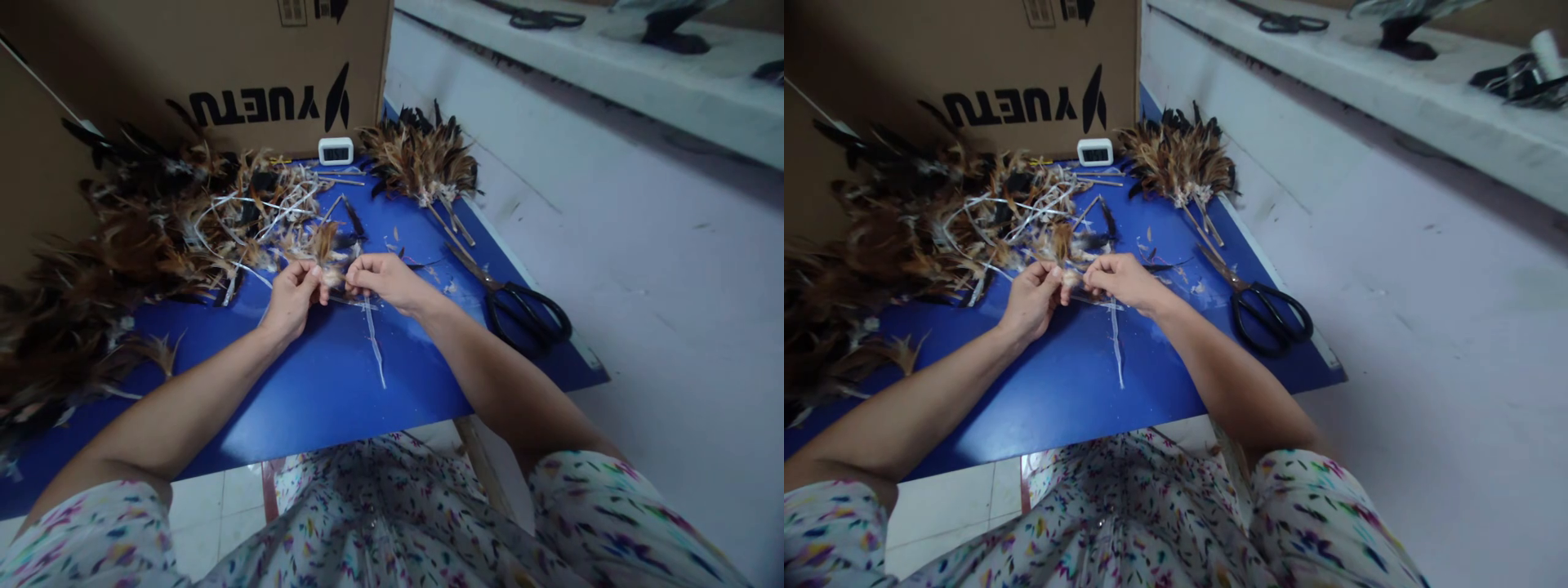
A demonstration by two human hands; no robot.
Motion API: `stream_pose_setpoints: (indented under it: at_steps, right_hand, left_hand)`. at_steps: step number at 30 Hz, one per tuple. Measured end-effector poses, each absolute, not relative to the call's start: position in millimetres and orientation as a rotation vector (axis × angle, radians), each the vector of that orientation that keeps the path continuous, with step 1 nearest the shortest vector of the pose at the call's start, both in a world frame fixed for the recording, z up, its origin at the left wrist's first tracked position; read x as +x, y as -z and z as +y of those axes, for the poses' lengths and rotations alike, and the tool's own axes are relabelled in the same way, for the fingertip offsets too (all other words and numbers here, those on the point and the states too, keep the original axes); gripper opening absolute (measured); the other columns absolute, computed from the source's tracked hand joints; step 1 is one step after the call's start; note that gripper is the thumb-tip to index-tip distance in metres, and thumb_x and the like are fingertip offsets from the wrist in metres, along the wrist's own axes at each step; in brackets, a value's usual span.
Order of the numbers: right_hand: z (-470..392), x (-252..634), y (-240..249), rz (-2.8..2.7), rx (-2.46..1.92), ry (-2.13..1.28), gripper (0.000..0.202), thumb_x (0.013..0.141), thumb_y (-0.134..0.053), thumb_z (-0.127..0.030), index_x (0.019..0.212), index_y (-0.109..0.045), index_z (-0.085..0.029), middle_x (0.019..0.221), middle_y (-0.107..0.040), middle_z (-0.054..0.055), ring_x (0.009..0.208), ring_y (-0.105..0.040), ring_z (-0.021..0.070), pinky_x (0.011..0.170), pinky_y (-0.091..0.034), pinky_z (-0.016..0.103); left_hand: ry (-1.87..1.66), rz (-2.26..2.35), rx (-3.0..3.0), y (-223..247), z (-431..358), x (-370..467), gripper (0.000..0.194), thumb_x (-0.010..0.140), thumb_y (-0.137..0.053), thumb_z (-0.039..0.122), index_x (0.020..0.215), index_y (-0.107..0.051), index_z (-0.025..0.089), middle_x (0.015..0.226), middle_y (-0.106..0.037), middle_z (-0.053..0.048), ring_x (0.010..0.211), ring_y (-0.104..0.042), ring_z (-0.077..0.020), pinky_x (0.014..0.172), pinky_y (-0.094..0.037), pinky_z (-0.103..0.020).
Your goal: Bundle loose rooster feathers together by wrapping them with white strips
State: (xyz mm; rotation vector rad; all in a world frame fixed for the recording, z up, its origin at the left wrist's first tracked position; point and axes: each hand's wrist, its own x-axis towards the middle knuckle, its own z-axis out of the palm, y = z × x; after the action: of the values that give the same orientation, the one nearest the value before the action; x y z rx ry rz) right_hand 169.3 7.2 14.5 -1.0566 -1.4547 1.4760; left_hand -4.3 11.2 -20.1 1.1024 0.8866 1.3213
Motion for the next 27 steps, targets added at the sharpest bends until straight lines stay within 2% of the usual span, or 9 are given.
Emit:
stream_pose_setpoints:
  at_steps: [4,7,9,11,13,17,22,27]
  right_hand:
    - [8.6,167.8,-11.8,-1.434,-1.057,-1.451,0.002,0.072,-0.06,-0.015,0.071,-0.06,-0.016,0.065,-0.064,-0.002,0.054,-0.053,0.0062,0.052,-0.038,0.019]
    - [7.6,164.4,-8.2,-1.47,-1.055,-1.377,0.017,0.066,-0.063,-0.01,0.081,-0.06,-0.017,0.071,-0.065,-0.003,0.062,-0.058,0.0077,0.06,-0.044,0.021]
    - [4.9,160.1,-4.6,-1.555,-1.042,-1.306,0.023,0.064,-0.07,-0.014,0.084,-0.059,-0.017,0.073,-0.064,-0.003,0.065,-0.058,0.0084,0.066,-0.046,0.023]
    - [1.4,154.9,-0.6,-1.65,-1.035,-1.221,0.025,0.067,-0.074,-0.025,0.085,-0.057,-0.018,0.073,-0.064,-0.003,0.065,-0.057,0.0093,0.065,-0.046,0.025]
    - [-1.6,150.5,2.5,-1.726,-1.037,-1.114,0.022,0.074,-0.071,-0.033,0.082,-0.056,-0.018,0.069,-0.063,-0.003,0.062,-0.055,0.0095,0.062,-0.043,0.024]
    - [-3.6,149.0,3.5,-1.788,-1.039,-0.91,0.017,0.085,-0.059,-0.031,0.075,-0.057,-0.017,0.065,-0.061,-0.003,0.06,-0.05,0.0081,0.06,-0.038,0.023]
    - [-1.8,156.8,-0.3,-1.77,-1.078,-0.835,0.014,0.084,-0.058,-0.029,0.08,-0.064,-0.017,0.07,-0.062,-0.002,0.063,-0.049,0.009,0.062,-0.037,0.023]
    - [1.4,164.3,-4.7,-1.752,-1.069,-0.742,0.014,0.084,-0.057,-0.029,0.08,-0.063,-0.017,0.076,-0.063,-0.001,0.068,-0.051,0.0105,0.066,-0.038,0.024]
  left_hand:
    - [-1.329,0.917,1.094,19.1,10.7,-2.4,0.028,0.076,-0.077,0.034,0.072,-0.056,0.015,0.054,-0.055,0.005,0.038,-0.046,-0.0047,0.039,-0.037,-0.017]
    - [-1.354,0.918,1.081,18.7,10.1,-1.5,0.03,0.073,-0.078,0.035,0.071,-0.056,0.016,0.055,-0.055,0.005,0.039,-0.047,-0.0048,0.039,-0.038,-0.017]
    - [-1.363,0.929,1.105,20.2,9.6,-1.5,0.032,0.072,-0.079,0.038,0.072,-0.056,0.016,0.054,-0.055,0.005,0.04,-0.047,-0.0055,0.039,-0.039,-0.017]
    - [-1.367,0.946,1.156,22.8,8.9,-1.9,0.035,0.07,-0.08,0.043,0.072,-0.057,0.016,0.054,-0.055,0.005,0.04,-0.047,-0.0063,0.039,-0.04,-0.018]
    - [-1.366,0.954,1.211,25.2,7.9,-2.2,0.038,0.069,-0.08,0.047,0.073,-0.057,0.017,0.053,-0.055,0.005,0.041,-0.048,-0.0072,0.039,-0.041,-0.019]
    - [-1.325,0.91,1.278,25.1,5.0,-1.7,0.037,0.073,-0.076,0.049,0.074,-0.057,0.017,0.048,-0.054,0.005,0.039,-0.048,-0.0082,0.04,-0.041,-0.02]
    - [-1.237,0.853,1.175,18.0,0.9,0.1,0.038,0.069,-0.08,0.047,0.074,-0.058,0.016,0.055,-0.059,0.003,0.042,-0.051,-0.0077,0.04,-0.042,-0.02]
    - [-1.159,0.832,1.064,13.3,-1.4,0.7,0.04,0.064,-0.084,0.044,0.076,-0.059,0.015,0.06,-0.062,0.002,0.044,-0.053,-0.0076,0.041,-0.044,-0.019]
